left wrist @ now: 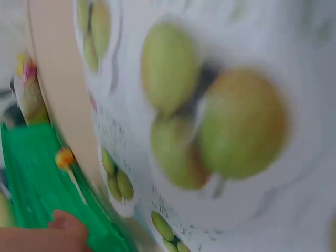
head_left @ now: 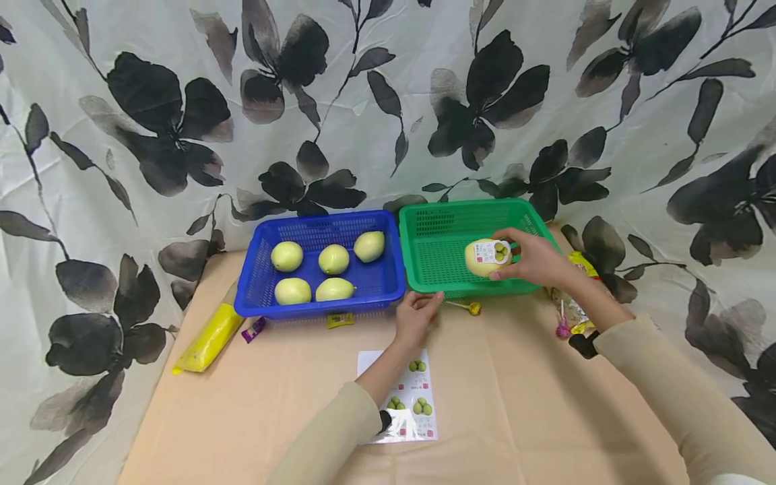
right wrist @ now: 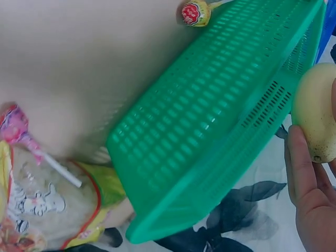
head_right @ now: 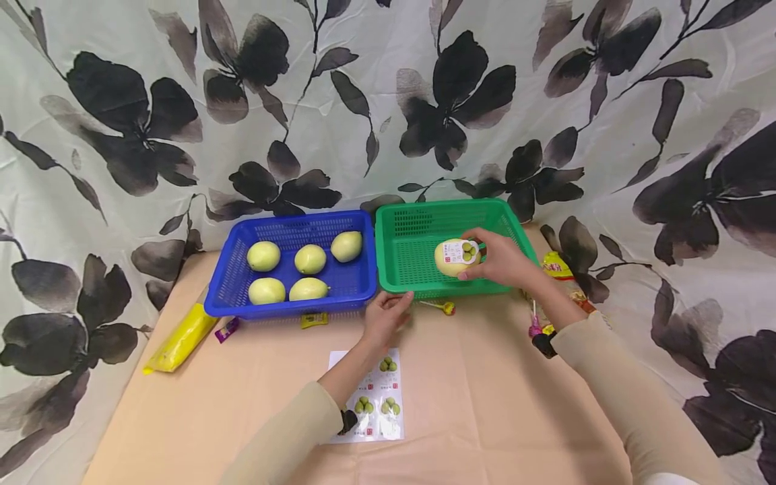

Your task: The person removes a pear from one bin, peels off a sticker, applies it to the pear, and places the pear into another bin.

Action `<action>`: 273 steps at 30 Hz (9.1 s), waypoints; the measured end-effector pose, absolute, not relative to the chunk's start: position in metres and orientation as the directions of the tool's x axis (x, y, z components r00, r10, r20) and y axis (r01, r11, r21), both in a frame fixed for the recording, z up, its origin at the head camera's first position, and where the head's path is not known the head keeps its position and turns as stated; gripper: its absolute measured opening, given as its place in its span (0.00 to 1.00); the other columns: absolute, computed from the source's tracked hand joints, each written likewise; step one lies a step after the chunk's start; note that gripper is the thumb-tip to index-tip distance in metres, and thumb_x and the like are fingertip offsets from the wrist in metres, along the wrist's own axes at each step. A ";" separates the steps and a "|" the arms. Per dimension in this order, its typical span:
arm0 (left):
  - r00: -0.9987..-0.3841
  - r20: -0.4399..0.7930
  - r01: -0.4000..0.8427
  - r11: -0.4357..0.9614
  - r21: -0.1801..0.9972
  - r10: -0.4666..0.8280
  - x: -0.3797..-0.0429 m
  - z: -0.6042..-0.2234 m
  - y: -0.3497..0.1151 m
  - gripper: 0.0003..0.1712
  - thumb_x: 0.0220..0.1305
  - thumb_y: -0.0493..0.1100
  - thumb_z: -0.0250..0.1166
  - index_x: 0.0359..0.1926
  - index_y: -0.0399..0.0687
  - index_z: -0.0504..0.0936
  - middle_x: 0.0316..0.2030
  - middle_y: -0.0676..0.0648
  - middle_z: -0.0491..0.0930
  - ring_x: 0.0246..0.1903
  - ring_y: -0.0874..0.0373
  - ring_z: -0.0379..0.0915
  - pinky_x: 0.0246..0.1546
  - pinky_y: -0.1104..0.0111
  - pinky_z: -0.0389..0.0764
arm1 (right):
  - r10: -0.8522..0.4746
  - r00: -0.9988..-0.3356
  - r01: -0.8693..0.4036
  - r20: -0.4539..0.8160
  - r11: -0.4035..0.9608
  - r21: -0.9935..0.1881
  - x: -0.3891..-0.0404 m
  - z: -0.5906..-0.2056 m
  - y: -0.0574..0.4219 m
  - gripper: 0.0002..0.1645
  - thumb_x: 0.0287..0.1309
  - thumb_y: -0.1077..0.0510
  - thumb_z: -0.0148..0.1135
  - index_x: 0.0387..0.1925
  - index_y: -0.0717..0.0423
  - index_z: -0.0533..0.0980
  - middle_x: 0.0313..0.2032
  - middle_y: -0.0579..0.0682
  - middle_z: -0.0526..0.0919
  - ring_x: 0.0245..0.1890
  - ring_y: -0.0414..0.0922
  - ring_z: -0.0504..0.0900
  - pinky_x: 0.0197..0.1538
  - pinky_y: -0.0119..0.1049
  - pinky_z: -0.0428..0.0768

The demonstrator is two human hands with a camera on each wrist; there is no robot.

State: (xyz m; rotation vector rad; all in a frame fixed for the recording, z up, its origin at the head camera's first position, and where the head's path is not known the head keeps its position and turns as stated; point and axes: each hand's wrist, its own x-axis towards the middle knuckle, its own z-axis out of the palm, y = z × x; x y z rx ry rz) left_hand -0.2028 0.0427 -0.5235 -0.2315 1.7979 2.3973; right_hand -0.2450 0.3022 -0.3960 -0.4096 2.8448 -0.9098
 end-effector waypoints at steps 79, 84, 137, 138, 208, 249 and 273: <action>-0.979 0.036 0.028 -0.043 0.999 0.201 -0.222 -0.535 0.025 0.20 0.71 0.41 0.69 0.59 0.40 0.77 0.46 0.35 0.86 0.44 0.47 0.87 0.48 0.48 0.89 | -0.440 -0.771 -0.307 -0.460 0.890 -0.337 -0.387 -0.453 0.256 0.50 0.49 0.50 0.85 0.67 0.62 0.67 0.63 0.73 0.74 0.59 0.65 0.77 0.53 0.56 0.82; -0.980 0.032 0.020 -0.065 0.998 0.198 -0.220 -0.531 0.025 0.18 0.70 0.40 0.70 0.58 0.42 0.78 0.45 0.33 0.86 0.47 0.36 0.85 0.50 0.40 0.86 | -0.432 -0.763 -0.294 -0.481 0.895 -0.336 -0.382 -0.446 0.255 0.54 0.50 0.51 0.84 0.72 0.62 0.64 0.67 0.76 0.71 0.66 0.70 0.73 0.61 0.64 0.79; -0.988 0.009 0.017 -0.050 0.999 -0.157 -0.181 -0.532 -0.237 0.27 0.71 0.42 0.68 0.66 0.43 0.68 0.47 0.37 0.84 0.46 0.42 0.89 0.48 0.42 0.86 | -0.760 -0.624 -0.671 -0.182 0.641 -0.374 -0.307 -0.403 0.029 0.37 0.60 0.54 0.77 0.68 0.56 0.74 0.65 0.56 0.80 0.66 0.53 0.77 0.71 0.46 0.75; -0.988 0.011 0.020 -0.055 0.998 -0.155 -0.181 -0.533 -0.238 0.27 0.71 0.41 0.68 0.65 0.42 0.68 0.47 0.36 0.84 0.46 0.42 0.89 0.48 0.42 0.86 | -0.759 -0.622 -0.670 -0.196 0.644 -0.369 -0.308 -0.404 0.023 0.37 0.60 0.54 0.77 0.69 0.57 0.74 0.66 0.56 0.80 0.67 0.53 0.77 0.72 0.47 0.74; -0.990 -0.050 -0.071 0.162 0.984 -0.134 -0.186 -0.540 -0.245 0.29 0.69 0.52 0.71 0.64 0.48 0.71 0.50 0.40 0.81 0.48 0.54 0.86 0.46 0.58 0.90 | -0.786 -0.574 -0.753 -0.231 0.617 -0.230 -0.267 -0.353 0.035 0.43 0.50 0.55 0.83 0.68 0.47 0.75 0.60 0.54 0.83 0.57 0.50 0.80 0.62 0.43 0.82; -0.986 -0.113 -0.130 0.139 0.982 -0.121 -0.182 -0.520 -0.241 0.29 0.71 0.46 0.69 0.66 0.43 0.70 0.52 0.38 0.79 0.45 0.58 0.84 0.52 0.51 0.88 | -0.746 -0.665 -0.723 -0.041 0.656 -0.216 -0.197 -0.486 0.113 0.40 0.49 0.68 0.78 0.65 0.51 0.77 0.60 0.59 0.80 0.51 0.56 0.85 0.48 0.46 0.89; -0.972 0.235 0.171 0.644 0.746 -0.015 -0.161 -0.529 -0.215 0.25 0.63 0.45 0.77 0.58 0.49 0.79 0.26 0.48 0.70 0.25 0.61 0.65 0.26 0.73 0.67 | -0.732 -0.681 -0.711 -0.009 0.664 -0.232 -0.194 -0.491 0.114 0.41 0.52 0.69 0.75 0.68 0.48 0.75 0.65 0.59 0.77 0.54 0.60 0.83 0.44 0.50 0.89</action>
